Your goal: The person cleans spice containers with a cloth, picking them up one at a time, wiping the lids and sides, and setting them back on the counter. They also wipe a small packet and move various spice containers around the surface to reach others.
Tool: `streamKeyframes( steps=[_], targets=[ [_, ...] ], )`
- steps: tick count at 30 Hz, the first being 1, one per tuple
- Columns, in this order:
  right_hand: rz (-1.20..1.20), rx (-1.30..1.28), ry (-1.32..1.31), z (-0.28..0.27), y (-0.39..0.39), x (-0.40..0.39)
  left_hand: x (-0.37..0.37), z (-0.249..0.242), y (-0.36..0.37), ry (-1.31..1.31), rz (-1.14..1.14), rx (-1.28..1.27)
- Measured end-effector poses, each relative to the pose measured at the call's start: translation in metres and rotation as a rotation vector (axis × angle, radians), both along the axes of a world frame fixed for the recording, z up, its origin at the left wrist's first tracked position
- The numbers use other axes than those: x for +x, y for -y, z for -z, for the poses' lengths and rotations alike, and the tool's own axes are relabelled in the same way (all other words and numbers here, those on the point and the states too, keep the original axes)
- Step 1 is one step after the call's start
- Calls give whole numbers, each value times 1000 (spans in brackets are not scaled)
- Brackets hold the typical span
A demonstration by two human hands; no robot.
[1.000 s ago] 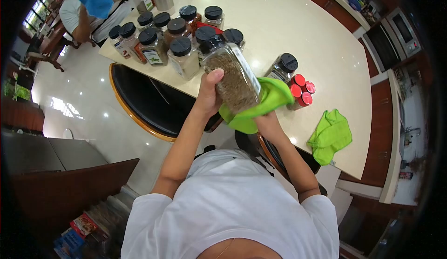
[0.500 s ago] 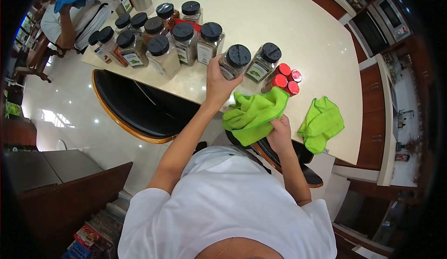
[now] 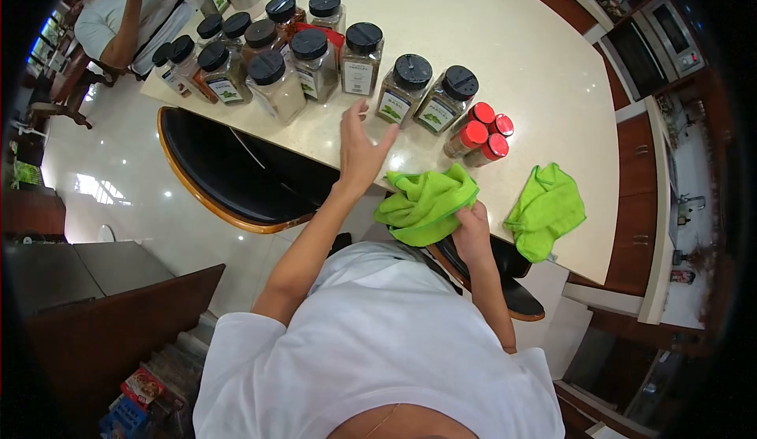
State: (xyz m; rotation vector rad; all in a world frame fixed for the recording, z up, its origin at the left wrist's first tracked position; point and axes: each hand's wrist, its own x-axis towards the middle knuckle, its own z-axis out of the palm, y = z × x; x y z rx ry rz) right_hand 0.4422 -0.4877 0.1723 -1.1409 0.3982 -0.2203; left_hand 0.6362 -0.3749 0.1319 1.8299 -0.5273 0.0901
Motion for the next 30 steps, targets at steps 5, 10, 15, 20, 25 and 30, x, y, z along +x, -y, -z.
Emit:
streamKeyframes(
  steps=[5,10,15,20,25,30],
  targets=[
    [-6,33,-29,0,0,5,8,-13,-13,216,-91,-107],
    [-5,47,-21,2,-1,6,15,-55,9,492,-95,-48],
    [12,41,-15,5,1,3,20,-59,25,460,-8,54],
    [41,1,-44,-2,-1,1,22,-36,10,531,-128,-186],
    [62,-15,-62,7,3,0,42,-35,-45,594,-577,73],
    [43,-37,-73,7,2,4,74,-33,-68,299,-638,116]
  ],
)
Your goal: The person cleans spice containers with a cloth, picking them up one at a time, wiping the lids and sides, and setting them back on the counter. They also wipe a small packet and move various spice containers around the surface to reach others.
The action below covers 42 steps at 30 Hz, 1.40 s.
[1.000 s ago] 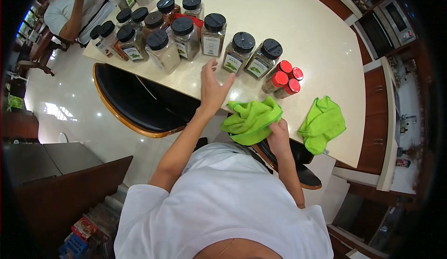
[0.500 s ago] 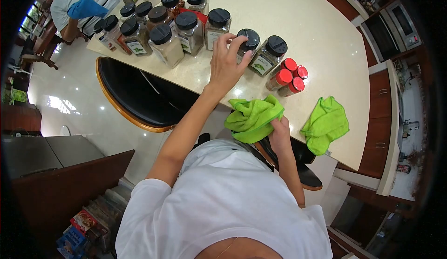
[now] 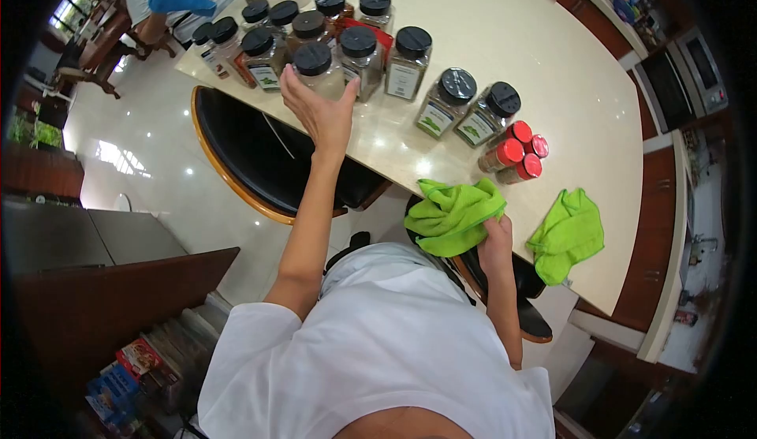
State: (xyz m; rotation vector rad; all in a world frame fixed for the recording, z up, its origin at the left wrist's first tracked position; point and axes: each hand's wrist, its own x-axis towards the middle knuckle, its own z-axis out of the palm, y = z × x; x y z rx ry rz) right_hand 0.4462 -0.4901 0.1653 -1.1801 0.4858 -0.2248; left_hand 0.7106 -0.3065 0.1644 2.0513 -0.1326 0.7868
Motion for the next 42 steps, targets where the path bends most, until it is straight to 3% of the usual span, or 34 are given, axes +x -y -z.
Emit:
streamKeyframes(
  steps=[3,4,9,11,13,15,17,18,19,21,27,29,33,35,37,38,40,41,42],
  targets=[
    [37,23,6,-2,-4,3,8,6,-5,-20,-86,-23],
    [24,21,8,-2,-5,3,10,7,-6,-127,-28,-113],
    [-52,71,-9,-9,-7,6,2,1,-11,-120,1,-183],
    [-197,-135,-41,-13,-5,19,-12,7,-11,-123,19,-275],
    [-298,-292,49,-48,-21,40,-33,8,-16,-150,62,-181],
    [-346,-261,124,-63,-37,64,-58,4,-20,-91,157,-180],
    [-468,-521,160,-69,-50,89,-81,-2,-25,-28,279,-121],
    [-538,-809,311,-67,-55,106,-90,-7,-28,21,354,-87],
    [-527,-912,425,-69,-68,121,-99,-9,-32,65,426,-51],
    [-494,-795,319,-70,-86,139,-103,3,-41,67,550,-74],
    [-564,-403,282,-54,-99,154,-113,-13,-73,160,440,-7],
    [-432,-115,215,-54,-115,152,-121,-31,-74,196,334,-20],
    [-363,-66,280,-51,-139,137,-132,-44,-88,133,290,-121],
    [-467,-128,337,-35,-134,136,-139,-50,-96,119,277,-155],
    [-547,-543,483,-11,-127,138,-142,-54,-103,-11,375,-289],
    [-479,-962,519,-2,-121,134,-137,-47,-104,51,404,-352],
    [-489,-446,242,-64,-148,112,-135,-47,-109,103,370,-310],
    [-625,-246,460,-56,-145,124,-140,-55,-114,204,291,-156],
    [-501,-127,387,-77,-163,116,-147,-61,-116,113,321,-239]
  ],
)
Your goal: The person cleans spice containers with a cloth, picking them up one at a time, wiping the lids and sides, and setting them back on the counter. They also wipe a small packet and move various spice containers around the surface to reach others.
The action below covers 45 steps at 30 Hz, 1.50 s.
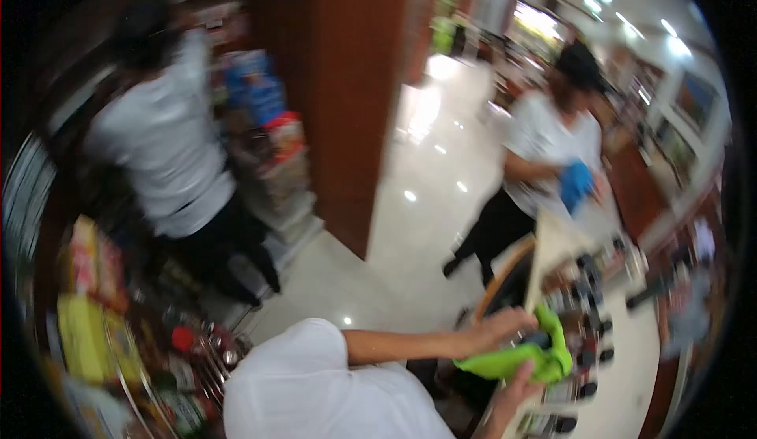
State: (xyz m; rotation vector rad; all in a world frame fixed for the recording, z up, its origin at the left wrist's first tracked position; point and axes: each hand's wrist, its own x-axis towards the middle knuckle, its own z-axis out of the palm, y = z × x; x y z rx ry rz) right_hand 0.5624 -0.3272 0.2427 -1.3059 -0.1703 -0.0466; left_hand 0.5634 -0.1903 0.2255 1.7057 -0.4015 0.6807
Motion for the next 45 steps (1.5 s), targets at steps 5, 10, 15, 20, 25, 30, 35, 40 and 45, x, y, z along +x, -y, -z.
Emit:
streamKeyframes(
  steps=[5,10,15,20,25,30,35,40,45],
  targets=[
    [-93,-167,41,-21,-7,27,-35,-25,-17,96,-282,311],
    [-443,18,285,2,-15,24,-48,-24,-25,148,-407,231],
    [-447,-9,219,-2,-27,13,-58,-14,-28,9,-440,217],
    [-370,21,76,16,-32,11,-71,-7,-29,62,-515,279],
    [-375,-202,135,49,-26,16,-70,10,-29,-152,-515,205],
    [-427,-209,270,58,-24,16,-76,18,-30,-140,-553,226],
    [-460,-249,139,60,-23,19,-70,32,-25,-126,-510,161],
    [-393,-267,85,55,-25,8,-69,35,-22,-139,-477,69],
    [-396,-257,18,56,-27,9,-63,45,-23,-159,-428,44]
  ],
)
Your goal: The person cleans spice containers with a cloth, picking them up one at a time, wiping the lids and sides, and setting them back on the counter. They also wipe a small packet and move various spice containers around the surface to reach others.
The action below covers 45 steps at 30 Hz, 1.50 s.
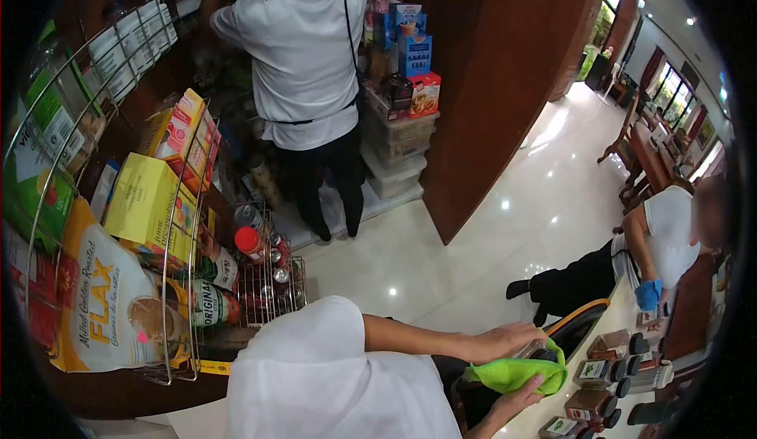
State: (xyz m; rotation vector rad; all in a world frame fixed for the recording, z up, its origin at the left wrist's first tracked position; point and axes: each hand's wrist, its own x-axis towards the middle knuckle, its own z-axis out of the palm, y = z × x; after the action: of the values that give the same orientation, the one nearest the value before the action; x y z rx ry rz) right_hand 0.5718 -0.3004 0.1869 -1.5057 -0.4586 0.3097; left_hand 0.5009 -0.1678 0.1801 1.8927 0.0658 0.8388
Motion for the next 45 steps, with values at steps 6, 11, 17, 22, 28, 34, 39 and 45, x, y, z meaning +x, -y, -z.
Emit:
streamKeyframes(
  steps=[6,11,17,22,28,34,39,45],
  targets=[
    [-25,50,36,6,-7,2,1,7,0,-34,29,-74],
    [-21,-6,51,9,-6,7,5,14,-1,-6,8,-45],
    [-34,-14,31,7,-8,5,-1,7,0,-38,-4,-56],
    [-16,-16,53,-6,-14,-6,-1,10,0,-46,14,-73],
    [-56,-147,127,6,-7,2,-7,8,0,-138,28,-103],
    [-142,-220,504,-10,0,1,-6,-1,-2,-89,21,33],
    [-50,48,59,21,7,33,3,1,0,-7,128,19],
    [-104,-252,235,72,0,25,15,-12,-11,115,119,-561]
  ],
)
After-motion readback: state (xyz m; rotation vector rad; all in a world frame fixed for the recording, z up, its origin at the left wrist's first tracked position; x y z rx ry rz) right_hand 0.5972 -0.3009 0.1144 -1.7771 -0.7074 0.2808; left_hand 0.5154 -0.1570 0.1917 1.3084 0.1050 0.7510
